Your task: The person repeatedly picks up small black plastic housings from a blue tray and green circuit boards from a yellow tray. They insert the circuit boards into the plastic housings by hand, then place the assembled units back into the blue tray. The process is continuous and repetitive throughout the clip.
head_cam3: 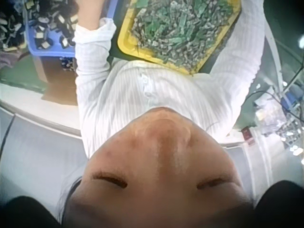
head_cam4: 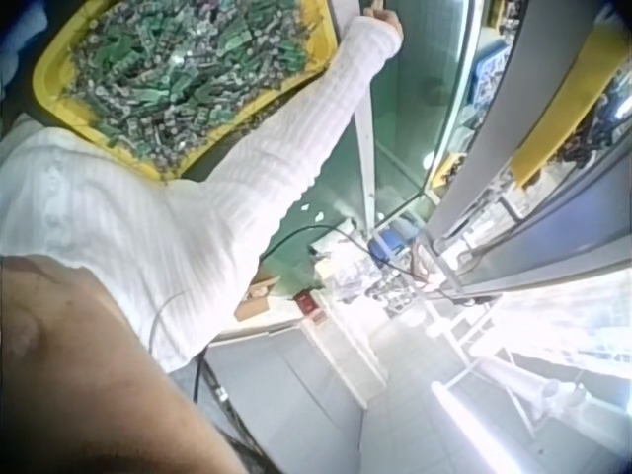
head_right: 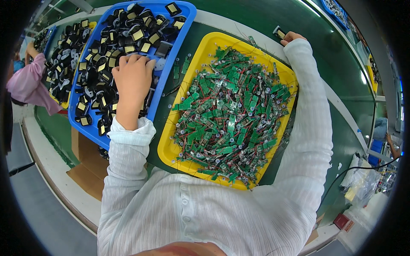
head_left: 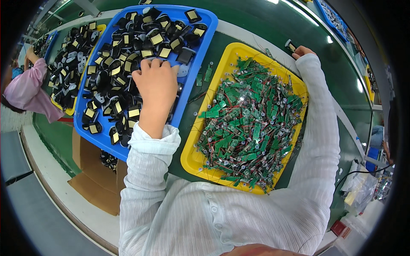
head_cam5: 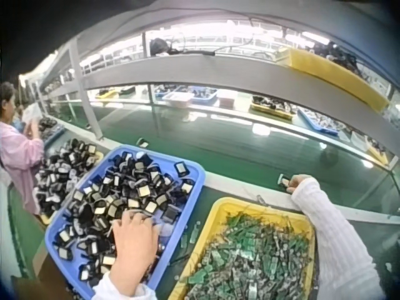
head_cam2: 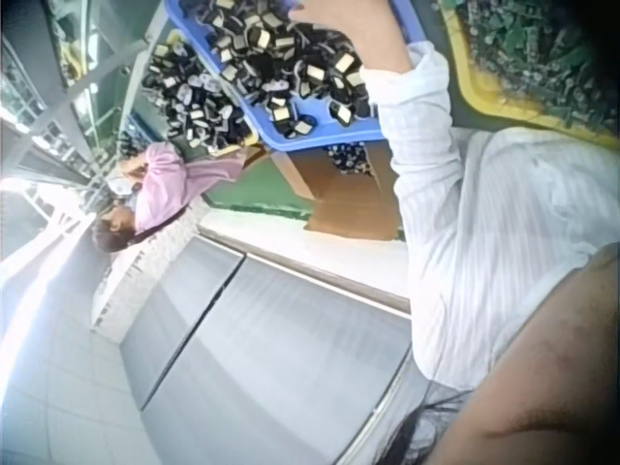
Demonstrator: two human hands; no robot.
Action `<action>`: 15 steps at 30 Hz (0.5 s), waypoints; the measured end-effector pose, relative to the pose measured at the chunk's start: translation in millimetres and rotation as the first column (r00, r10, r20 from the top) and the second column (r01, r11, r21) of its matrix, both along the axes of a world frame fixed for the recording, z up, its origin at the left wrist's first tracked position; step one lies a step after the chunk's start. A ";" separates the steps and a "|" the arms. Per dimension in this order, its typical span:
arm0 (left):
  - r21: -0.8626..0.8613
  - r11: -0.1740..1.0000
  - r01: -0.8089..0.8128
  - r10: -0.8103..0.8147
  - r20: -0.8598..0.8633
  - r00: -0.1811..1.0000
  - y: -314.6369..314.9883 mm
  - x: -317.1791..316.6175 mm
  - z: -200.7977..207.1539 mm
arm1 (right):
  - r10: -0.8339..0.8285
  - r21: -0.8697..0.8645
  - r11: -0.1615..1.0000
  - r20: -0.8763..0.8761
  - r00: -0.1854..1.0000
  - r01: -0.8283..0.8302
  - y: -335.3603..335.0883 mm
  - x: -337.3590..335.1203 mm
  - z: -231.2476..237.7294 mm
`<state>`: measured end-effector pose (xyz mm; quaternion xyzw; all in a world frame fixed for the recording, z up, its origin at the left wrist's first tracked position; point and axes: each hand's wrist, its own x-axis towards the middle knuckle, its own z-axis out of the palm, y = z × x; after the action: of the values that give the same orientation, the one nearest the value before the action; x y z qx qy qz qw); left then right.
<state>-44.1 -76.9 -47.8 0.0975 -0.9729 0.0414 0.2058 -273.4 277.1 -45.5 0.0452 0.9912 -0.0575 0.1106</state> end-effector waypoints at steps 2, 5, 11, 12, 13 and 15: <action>0.019 0.999 -0.029 0.028 0.038 0.999 0.9 -1.4 1.2 | 0.048 -0.018 0.998 -0.168 0.985 -0.052 3.3 13.5 8.9; 0.073 0.994 -0.076 0.071 0.070 0.995 -3.4 2.9 6.8 | 0.164 -0.164 0.960 -0.326 0.931 -0.226 -27.7 65.4 55.7; 0.307 0.950 -0.058 0.087 -0.083 0.993 12.3 -1.3 31.8 | 0.734 -0.237 0.432 -0.468 0.492 -0.870 -69.3 152.3 75.4; 0.375 0.925 -0.066 0.096 -0.061 0.993 12.9 -0.5 34.0 | 0.743 -0.279 0.438 -0.422 0.519 -0.855 -79.9 160.6 73.2; 0.436 0.900 0.006 0.056 -0.129 0.990 14.8 0.1 35.1 | 0.736 -0.215 0.472 -0.438 0.516 -0.855 -86.1 164.1 66.0; 0.536 0.829 0.160 -0.013 -0.267 0.964 20.1 0.8 34.6 | 0.727 -0.110 0.584 -0.369 0.579 -0.804 -95.1 165.6 59.0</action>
<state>-43.4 -56.9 -13.2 0.1126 -0.9124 -0.2634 0.2924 -107.7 182.0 13.5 -0.4155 0.8984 -0.1415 -0.0142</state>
